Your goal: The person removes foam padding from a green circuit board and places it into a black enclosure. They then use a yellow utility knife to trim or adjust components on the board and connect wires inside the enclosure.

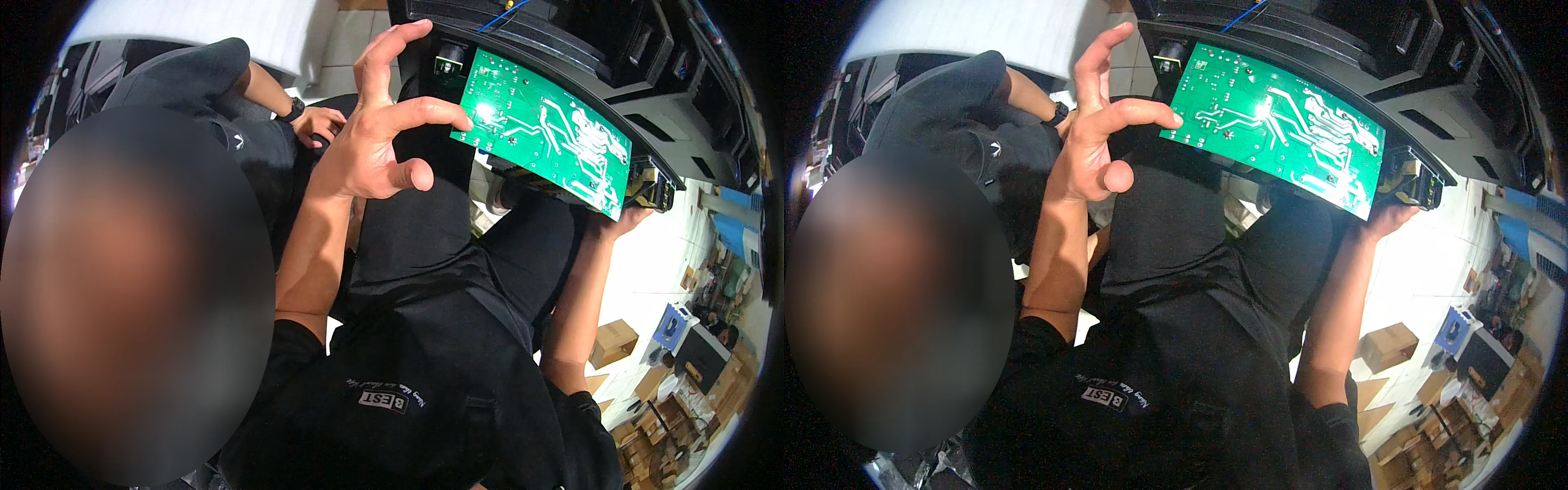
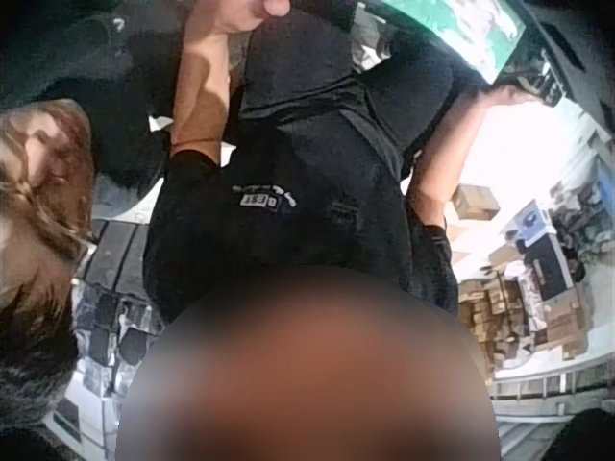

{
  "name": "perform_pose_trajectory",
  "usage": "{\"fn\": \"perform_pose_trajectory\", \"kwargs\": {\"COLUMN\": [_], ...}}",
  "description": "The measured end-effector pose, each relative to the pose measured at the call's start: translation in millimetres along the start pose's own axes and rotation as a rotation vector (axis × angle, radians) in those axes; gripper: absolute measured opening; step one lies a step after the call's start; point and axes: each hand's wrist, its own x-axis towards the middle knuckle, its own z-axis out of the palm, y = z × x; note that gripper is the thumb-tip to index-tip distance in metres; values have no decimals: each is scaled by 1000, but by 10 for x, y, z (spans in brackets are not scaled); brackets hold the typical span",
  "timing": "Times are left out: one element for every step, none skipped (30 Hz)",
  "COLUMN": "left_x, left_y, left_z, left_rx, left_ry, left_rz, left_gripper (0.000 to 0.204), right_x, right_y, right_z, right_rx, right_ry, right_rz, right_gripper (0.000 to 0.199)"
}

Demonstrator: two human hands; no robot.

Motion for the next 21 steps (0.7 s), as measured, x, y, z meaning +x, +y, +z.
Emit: {"fn": "perform_pose_trajectory", "kwargs": {"left_x": [-8,-12,-12,-14,-14,-13,-13,-11,-11,-6,-2,3,10,18,25,37,48,56,69,80,87], "left_y": [-5,-11,-17,-16,-15,-13,-9,-6,-1,-2,-3,-6,-10,-15,-16,-21,-22,-18,-18,-12,-6], "left_z": [-1,0,0,-2,-3,-2,1,5,9,9,9,6,3,-4,-8,-9,-4,5,18,38,51], "left_rx": [-31,-45,-37,-42,-30,-2,-14,-10,18,7,17,48,41,59,94,52,25,3,-30,-58,-65], "left_ry": [19,48,67,67,56,51,49,54,57,55,52,37,41,36,32,39,48,65,49,41,18], "left_rz": [-18,-26,-29,-33,-34,-27,-39,-44,-33,-44,-41,-38,-34,-26,-10,-15,-13,0,-24,-39,-44], "left_gripper": [86,82,77,82,88,93,93,93,94,94,94,94,94,94,94,90,85,81,81,81,81], "right_x": [-5,-7,-11,-19,-27,-29,-35,-38,-47,-52,-59,-66,-68,-69,-70,-68,-66,-64,-60,-58,-58], "right_y": [-14,-23,-34,-45,-53,-56,-60,-59,-59,-55,-55,-52,-53,-53,-57,-55,-56,-57,-54,-53,-51], "right_z": [20,38,55,67,77,87,92,98,97,99,95,92,87,82,75,70,64,56,51,46,40], "right_rx": [21,19,9,15,67,11,-14,16,64,-59,-168,-280,-171,-62,97,39,29,40,16,14,38], "right_ry": [21,29,19,24,25,4,15,15,36,15,17,62,8,-4,-17,-17,-17,28,-8,1,16], "right_rz": [30,21,16,38,84,43,26,34,58,3,-34,-25,-23,25,91,69,66,100,66,70,94], "right_gripper": [38,41,42,42,43,43,43,43,43,44,44,45,46,47,48,49,49,50,50,50,50]}}
